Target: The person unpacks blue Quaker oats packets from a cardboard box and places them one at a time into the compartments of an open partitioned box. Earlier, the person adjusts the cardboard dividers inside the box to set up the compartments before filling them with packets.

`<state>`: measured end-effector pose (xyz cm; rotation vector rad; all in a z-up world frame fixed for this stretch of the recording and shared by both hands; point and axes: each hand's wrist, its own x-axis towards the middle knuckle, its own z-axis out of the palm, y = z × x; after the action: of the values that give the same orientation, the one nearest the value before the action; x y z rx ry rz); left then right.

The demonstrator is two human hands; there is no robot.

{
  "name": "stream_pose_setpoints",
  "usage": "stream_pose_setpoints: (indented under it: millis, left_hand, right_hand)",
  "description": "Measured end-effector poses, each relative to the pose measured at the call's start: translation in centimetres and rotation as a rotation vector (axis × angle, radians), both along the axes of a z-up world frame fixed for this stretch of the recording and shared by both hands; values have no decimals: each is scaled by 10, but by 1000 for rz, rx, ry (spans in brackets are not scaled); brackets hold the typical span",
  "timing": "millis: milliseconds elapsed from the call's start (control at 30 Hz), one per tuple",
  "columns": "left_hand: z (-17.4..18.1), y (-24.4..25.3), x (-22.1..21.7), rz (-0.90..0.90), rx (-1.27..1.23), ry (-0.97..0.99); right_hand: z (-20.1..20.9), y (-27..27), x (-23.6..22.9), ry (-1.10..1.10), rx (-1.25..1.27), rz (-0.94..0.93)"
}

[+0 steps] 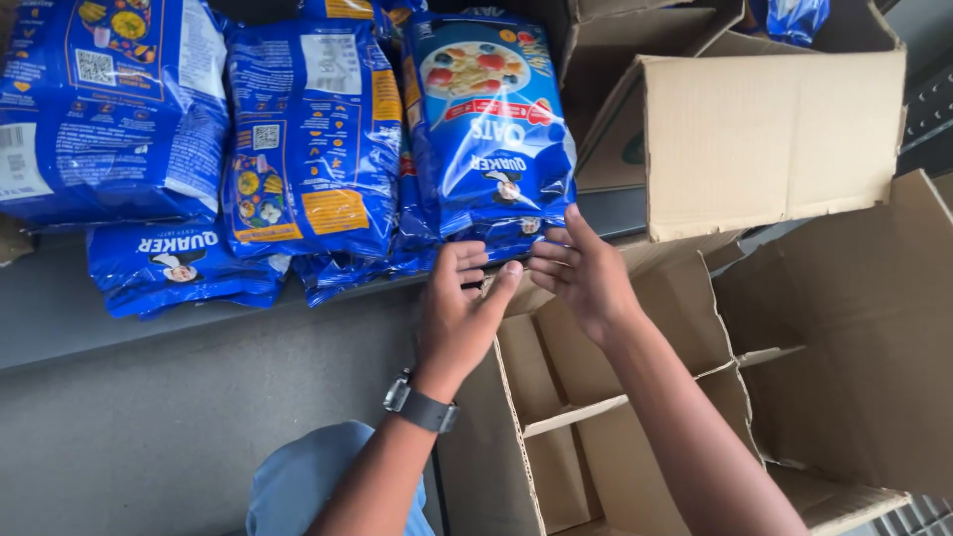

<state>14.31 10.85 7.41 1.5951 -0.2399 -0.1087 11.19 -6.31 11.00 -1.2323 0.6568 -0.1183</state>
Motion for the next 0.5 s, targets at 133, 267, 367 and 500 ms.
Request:
stream_pose_setpoints:
  millis: [133,267,367,500]
  left_hand:
    - [2,3,4,78,-62,-30]
    - [-13,5,13,166,-186,29]
    - [-24,9,22,222,-308,83]
    - [-24,21,32,222,-488,312]
  right_hand:
    - [-16,9,33,80,187,-77]
    - [-60,2,62,-36,322,-145]
    - [-68,14,79,-3,260,-349]
    - [-63,27,79,-51,122,-553]
